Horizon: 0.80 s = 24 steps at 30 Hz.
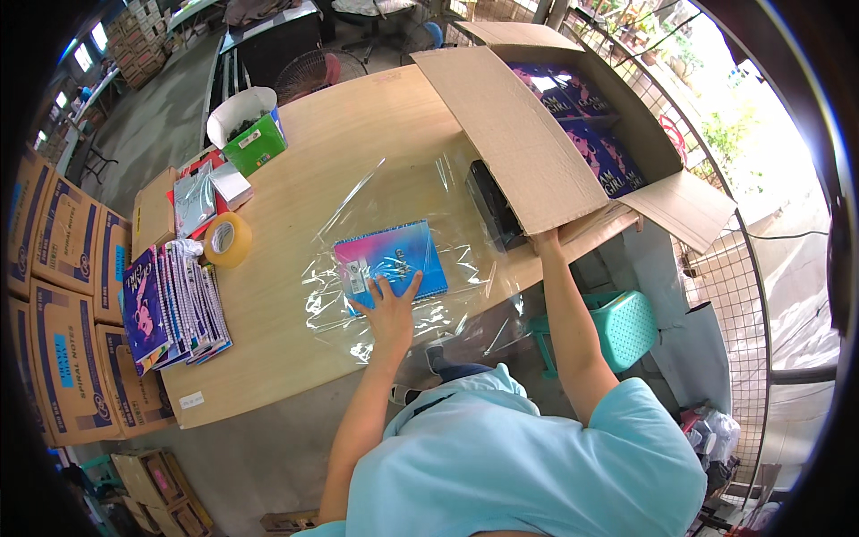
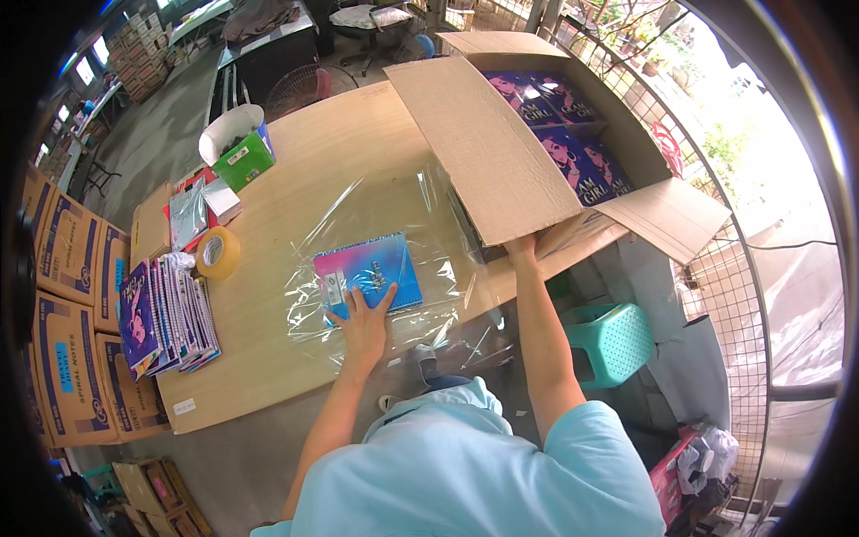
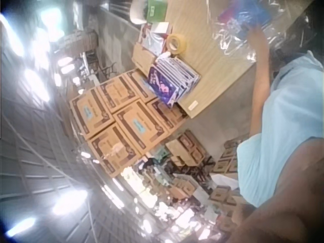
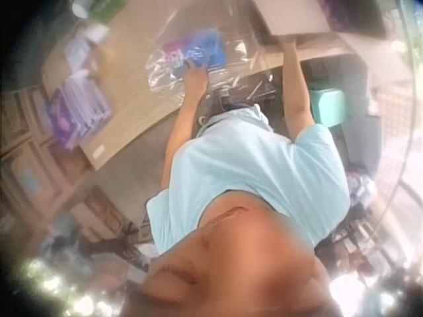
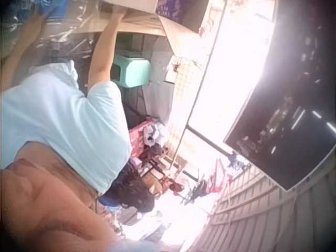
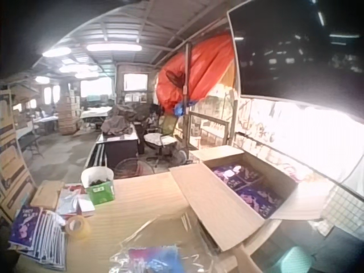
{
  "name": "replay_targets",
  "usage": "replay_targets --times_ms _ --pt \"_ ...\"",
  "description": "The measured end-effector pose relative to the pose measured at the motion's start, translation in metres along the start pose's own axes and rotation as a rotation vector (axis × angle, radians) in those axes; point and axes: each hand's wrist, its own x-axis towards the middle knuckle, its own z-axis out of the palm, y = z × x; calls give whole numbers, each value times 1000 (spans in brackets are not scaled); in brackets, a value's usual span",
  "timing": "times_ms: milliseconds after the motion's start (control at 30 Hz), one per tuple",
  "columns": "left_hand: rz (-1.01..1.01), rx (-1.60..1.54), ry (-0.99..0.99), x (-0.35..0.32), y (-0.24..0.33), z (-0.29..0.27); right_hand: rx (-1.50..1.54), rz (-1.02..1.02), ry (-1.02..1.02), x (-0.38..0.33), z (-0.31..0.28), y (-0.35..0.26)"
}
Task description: The person wraps spiral notebooks in clear plastic film on a wooden table. They place a notebook on the film, fold the film over, and smooth it down. The person repeats this process for multiple notebooks, placing the wrapped items into a cardboard box.
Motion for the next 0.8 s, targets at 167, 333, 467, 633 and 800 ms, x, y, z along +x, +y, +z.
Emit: replay_targets --times_ms 167,333,467,633,800 --pt "-94 18 39 -7 -17 9 -546 265 -125 -87 3 -152" --pt "-35 20 20 -6 -4 -1 587 885 -99 -102 -20 -75" --pt "-63 31 65 -11 -8 6 810 711 -225 -149 8 -91" --pt "-49 -15 189 -11 -13 22 88 -142 -1209 -169 79 -274" --pt "-81 -123 154 -11 -2 4 -625 -711 -1867 -155 192 -257"
